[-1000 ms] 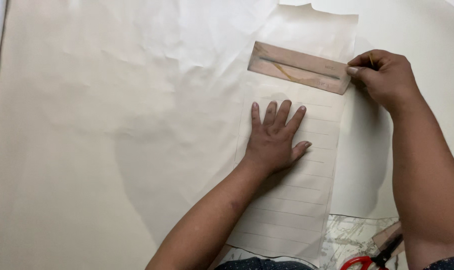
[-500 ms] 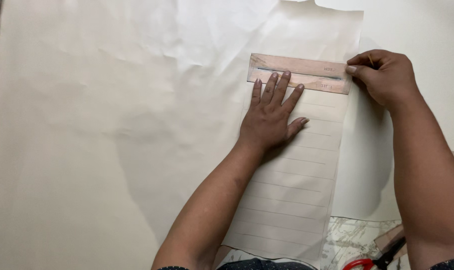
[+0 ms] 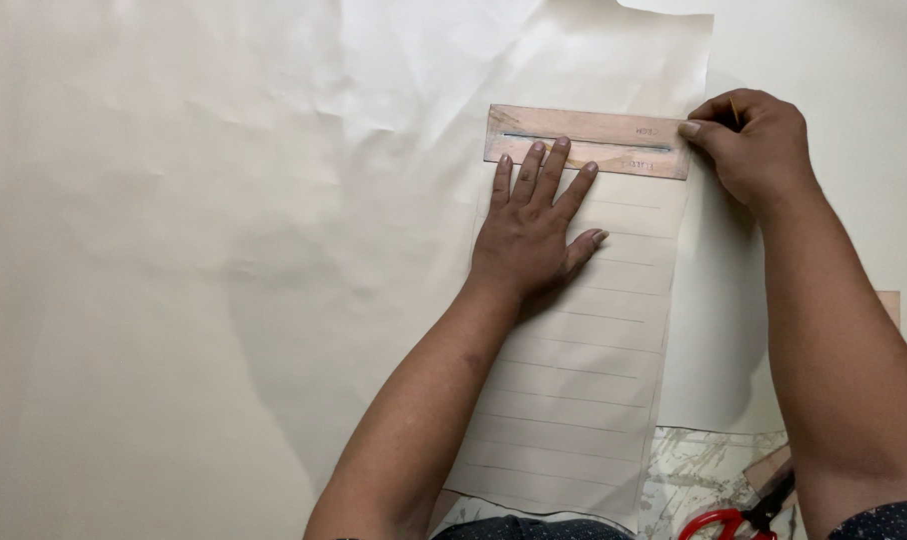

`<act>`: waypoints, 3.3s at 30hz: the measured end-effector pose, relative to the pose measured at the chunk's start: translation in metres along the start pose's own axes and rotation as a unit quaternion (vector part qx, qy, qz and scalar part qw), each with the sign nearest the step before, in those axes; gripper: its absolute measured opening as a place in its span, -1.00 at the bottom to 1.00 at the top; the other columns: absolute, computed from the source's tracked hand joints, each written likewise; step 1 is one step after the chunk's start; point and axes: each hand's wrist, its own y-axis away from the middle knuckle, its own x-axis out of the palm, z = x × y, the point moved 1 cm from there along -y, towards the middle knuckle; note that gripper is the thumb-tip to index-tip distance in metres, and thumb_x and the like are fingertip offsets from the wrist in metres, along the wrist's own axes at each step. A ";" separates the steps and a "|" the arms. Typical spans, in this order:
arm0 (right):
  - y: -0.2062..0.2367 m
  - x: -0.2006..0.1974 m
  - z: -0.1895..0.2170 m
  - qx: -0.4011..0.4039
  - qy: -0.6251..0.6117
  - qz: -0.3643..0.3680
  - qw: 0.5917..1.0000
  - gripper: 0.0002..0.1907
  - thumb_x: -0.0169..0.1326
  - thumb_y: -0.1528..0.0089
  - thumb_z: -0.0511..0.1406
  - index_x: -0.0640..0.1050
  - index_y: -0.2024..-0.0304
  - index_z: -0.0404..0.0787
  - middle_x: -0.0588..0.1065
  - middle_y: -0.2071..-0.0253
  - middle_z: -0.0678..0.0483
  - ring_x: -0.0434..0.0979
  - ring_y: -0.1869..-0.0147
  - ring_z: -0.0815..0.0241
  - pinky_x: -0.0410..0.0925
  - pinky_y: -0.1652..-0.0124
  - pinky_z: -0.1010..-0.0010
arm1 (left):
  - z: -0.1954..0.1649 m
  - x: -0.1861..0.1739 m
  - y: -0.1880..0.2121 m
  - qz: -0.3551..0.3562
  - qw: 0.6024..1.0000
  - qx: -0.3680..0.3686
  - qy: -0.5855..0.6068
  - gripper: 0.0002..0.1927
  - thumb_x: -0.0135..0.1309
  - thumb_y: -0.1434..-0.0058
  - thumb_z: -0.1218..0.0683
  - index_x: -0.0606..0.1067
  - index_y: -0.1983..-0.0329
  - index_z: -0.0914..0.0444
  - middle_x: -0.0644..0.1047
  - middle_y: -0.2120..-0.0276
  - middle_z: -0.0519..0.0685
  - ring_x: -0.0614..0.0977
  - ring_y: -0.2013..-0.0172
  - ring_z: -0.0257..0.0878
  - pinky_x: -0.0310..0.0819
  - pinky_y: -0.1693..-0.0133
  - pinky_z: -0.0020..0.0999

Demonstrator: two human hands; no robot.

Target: The person unrolls a large sheet of white paper on a work table, smooths it flat, then uses a ruler and pencil to draw multiple parallel lines across the paper surface.

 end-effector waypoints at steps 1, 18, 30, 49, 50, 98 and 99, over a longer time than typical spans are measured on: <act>0.000 0.000 0.001 0.004 -0.002 0.003 1.000 -0.84 0.25 -0.32 -0.29 0.63 0.09 -0.22 0.61 0.19 0.06 0.56 0.21 0.30 0.46 0.19 0.44 | 0.000 0.000 0.000 0.002 1.000 -0.001 0.000 -0.21 -0.13 -0.29 -0.44 0.18 -0.51 -0.05 0.07 -0.52 0.05 0.02 -0.52 -0.04 -0.31 -0.47 0.08; 0.004 0.002 0.004 0.002 0.037 -0.008 0.999 -0.81 0.27 -0.31 -0.27 0.61 0.08 -0.20 0.57 0.12 0.06 0.57 0.12 0.25 0.46 0.14 0.43 | -0.002 -0.005 -0.004 0.047 0.999 -0.010 0.004 -0.21 -0.18 -0.30 -0.43 0.14 -0.52 -0.05 0.02 -0.52 0.02 -0.04 -0.51 -0.04 -0.37 -0.46 0.07; 0.013 0.060 0.090 -0.254 0.051 0.063 0.964 -0.68 -0.01 -0.51 -0.13 0.60 0.01 -0.23 0.52 0.07 -0.03 0.55 0.02 0.10 0.44 0.04 0.26 | 0.000 -0.008 -0.005 0.040 0.999 -0.001 0.006 -0.19 -0.16 -0.27 -0.43 0.13 -0.49 -0.01 0.01 -0.52 0.07 -0.03 -0.50 0.02 -0.35 -0.43 0.13; -0.001 0.115 0.155 -0.275 0.159 0.134 0.939 -0.70 0.06 -0.42 -0.14 0.60 0.06 -0.25 0.60 0.25 -0.05 0.59 0.23 -0.01 0.43 0.19 0.16 | 0.005 -0.025 -0.003 0.085 0.996 -0.009 0.028 -0.22 -0.12 -0.28 -0.38 0.14 -0.49 0.00 -0.05 -0.52 0.08 -0.16 -0.52 0.07 -0.43 -0.46 0.08; -0.004 0.114 0.155 -0.267 0.151 0.128 0.943 -0.70 0.07 -0.41 -0.14 0.60 0.06 -0.24 0.60 0.24 -0.05 0.60 0.23 0.00 0.43 0.19 0.17 | 0.005 -0.025 -0.004 0.090 0.996 -0.010 0.027 -0.21 -0.13 -0.28 -0.38 0.11 -0.51 -0.01 -0.05 -0.52 0.08 -0.16 -0.51 0.07 -0.43 -0.46 0.09; 0.053 -0.031 0.002 -0.122 0.102 -0.010 0.987 -0.78 0.08 -0.50 -0.26 0.63 0.04 -0.31 0.62 0.21 -0.02 0.62 0.15 0.18 0.45 0.12 0.36 | -0.005 -0.008 -0.007 0.102 0.994 -0.018 -0.018 -0.19 -0.25 -0.29 -0.42 0.03 -0.54 -0.06 -0.05 -0.54 0.01 -0.11 -0.52 -0.07 -0.51 -0.43 0.09; 0.051 -0.029 0.002 -0.129 0.068 -0.012 0.989 -0.78 0.07 -0.50 -0.27 0.62 0.03 -0.31 0.62 0.20 -0.01 0.62 0.12 0.21 0.46 0.10 0.38 | -0.005 -0.008 -0.006 0.098 0.995 -0.017 -0.017 -0.19 -0.25 -0.29 -0.42 0.04 -0.54 -0.05 -0.04 -0.54 0.00 -0.10 -0.52 -0.07 -0.51 -0.43 0.09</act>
